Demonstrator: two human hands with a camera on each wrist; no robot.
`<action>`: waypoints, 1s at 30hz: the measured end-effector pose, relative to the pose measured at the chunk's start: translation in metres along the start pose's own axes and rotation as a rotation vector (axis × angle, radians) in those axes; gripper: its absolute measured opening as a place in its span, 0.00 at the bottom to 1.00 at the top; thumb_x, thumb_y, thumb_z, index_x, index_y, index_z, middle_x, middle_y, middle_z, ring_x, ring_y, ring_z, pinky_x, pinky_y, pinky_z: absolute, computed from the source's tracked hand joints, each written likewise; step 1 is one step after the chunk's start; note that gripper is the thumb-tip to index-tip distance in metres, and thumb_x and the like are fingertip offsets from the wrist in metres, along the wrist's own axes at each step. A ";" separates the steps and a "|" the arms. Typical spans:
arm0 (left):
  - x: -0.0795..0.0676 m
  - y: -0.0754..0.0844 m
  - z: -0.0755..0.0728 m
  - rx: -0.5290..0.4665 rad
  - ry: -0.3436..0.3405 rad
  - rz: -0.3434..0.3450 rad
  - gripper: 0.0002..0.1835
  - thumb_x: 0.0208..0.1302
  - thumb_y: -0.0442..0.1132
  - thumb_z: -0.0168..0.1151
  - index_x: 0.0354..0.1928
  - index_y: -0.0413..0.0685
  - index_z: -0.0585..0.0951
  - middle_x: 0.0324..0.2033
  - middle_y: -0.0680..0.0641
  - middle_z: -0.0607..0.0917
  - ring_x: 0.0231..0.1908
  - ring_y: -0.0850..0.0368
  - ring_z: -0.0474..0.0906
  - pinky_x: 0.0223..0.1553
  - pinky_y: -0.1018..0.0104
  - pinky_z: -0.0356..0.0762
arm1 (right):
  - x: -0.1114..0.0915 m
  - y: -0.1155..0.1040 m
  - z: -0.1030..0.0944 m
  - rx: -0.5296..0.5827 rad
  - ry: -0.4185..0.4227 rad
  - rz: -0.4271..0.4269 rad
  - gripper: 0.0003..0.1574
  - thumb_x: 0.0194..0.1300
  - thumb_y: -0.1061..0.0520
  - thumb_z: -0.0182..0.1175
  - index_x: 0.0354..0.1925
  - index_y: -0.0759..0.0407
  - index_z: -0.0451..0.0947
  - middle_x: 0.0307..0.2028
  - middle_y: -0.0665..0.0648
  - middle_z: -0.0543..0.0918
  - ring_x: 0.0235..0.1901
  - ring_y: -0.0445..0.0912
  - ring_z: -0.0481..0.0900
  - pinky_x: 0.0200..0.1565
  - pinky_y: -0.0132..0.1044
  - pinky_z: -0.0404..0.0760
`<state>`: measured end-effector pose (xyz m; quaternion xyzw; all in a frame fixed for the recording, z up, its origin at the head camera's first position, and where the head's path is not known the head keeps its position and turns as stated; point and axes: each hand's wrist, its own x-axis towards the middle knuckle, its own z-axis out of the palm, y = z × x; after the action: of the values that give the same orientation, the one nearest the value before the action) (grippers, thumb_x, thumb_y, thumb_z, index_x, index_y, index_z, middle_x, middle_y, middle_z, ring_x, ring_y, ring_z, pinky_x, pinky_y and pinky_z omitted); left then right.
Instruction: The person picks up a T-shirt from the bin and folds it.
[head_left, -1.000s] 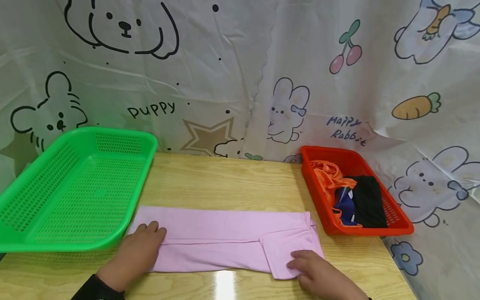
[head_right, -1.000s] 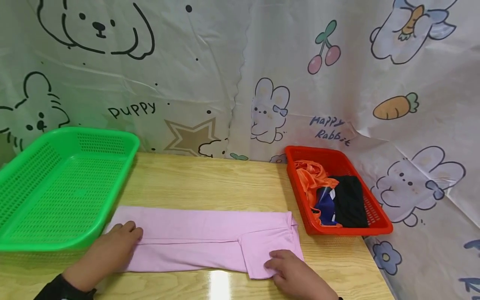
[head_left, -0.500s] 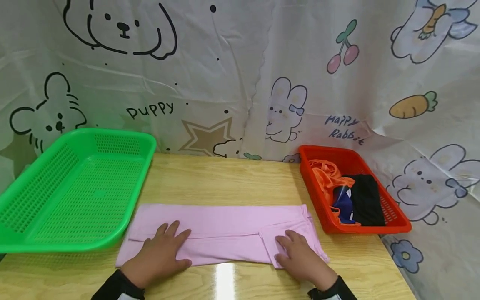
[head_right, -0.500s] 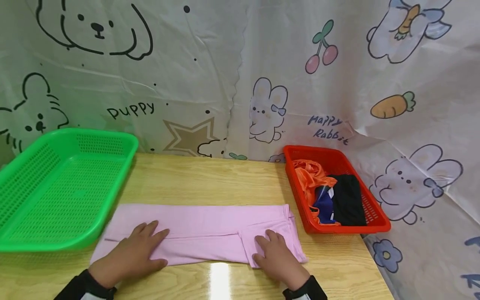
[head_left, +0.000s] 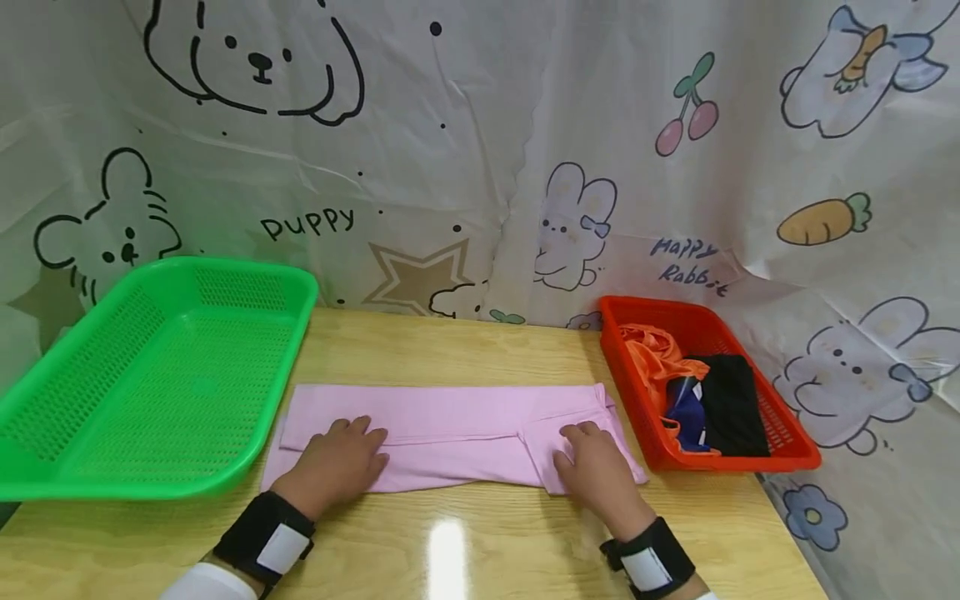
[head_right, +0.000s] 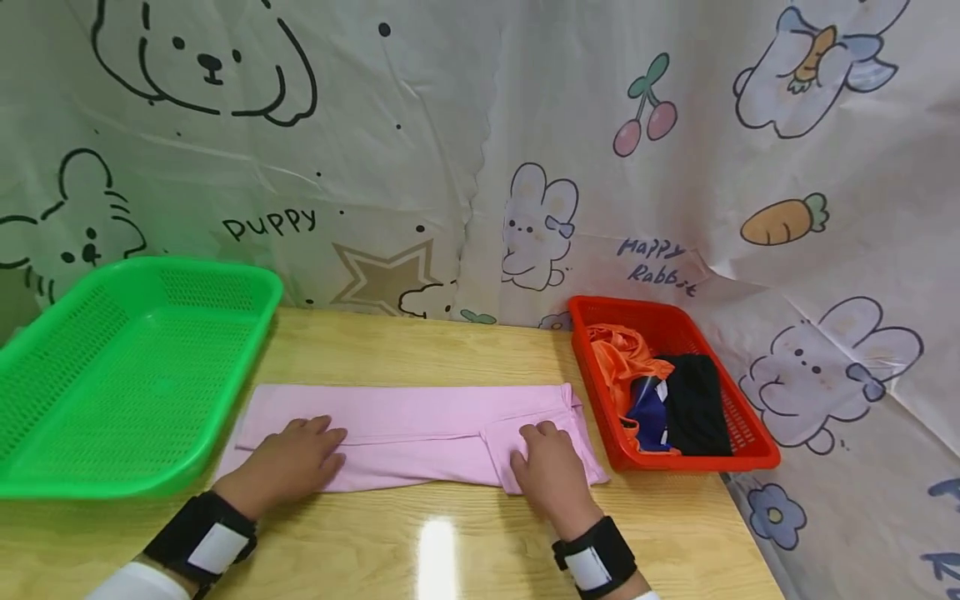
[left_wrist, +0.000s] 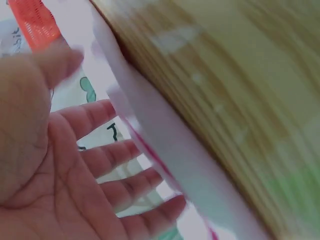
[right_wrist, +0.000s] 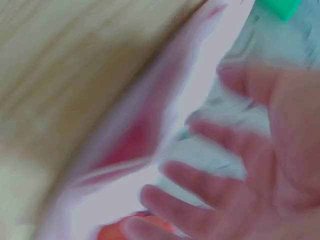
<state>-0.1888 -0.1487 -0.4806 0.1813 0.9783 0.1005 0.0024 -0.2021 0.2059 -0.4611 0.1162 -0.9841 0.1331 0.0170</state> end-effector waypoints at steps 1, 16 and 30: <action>-0.001 0.000 0.000 0.035 0.021 0.025 0.17 0.62 0.45 0.57 0.49 0.43 0.78 0.46 0.36 0.78 0.44 0.36 0.72 0.35 0.40 0.76 | -0.002 -0.007 -0.002 -0.004 0.024 0.009 0.22 0.57 0.52 0.60 0.48 0.61 0.78 0.42 0.65 0.81 0.39 0.57 0.78 0.42 0.54 0.78; -0.033 0.060 -0.001 0.196 -0.177 0.647 0.24 0.44 0.64 0.66 0.36 0.55 0.81 0.43 0.57 0.78 0.44 0.58 0.69 0.37 0.61 0.76 | 0.077 -0.005 0.034 0.059 -0.209 0.028 0.34 0.60 0.42 0.58 0.60 0.57 0.71 0.57 0.65 0.70 0.54 0.59 0.67 0.58 0.55 0.68; -0.002 0.126 0.027 0.025 -0.087 0.354 0.33 0.39 0.64 0.68 0.46 0.51 0.77 0.54 0.48 0.75 0.54 0.48 0.67 0.34 0.57 0.80 | 0.108 -0.052 0.046 0.075 -0.359 -0.482 0.30 0.56 0.51 0.66 0.57 0.54 0.74 0.58 0.60 0.70 0.57 0.51 0.67 0.61 0.47 0.67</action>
<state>-0.1414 -0.0287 -0.4827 0.3551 0.9312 0.0791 0.0249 -0.2955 0.1209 -0.4851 0.3687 -0.9098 0.1390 -0.1303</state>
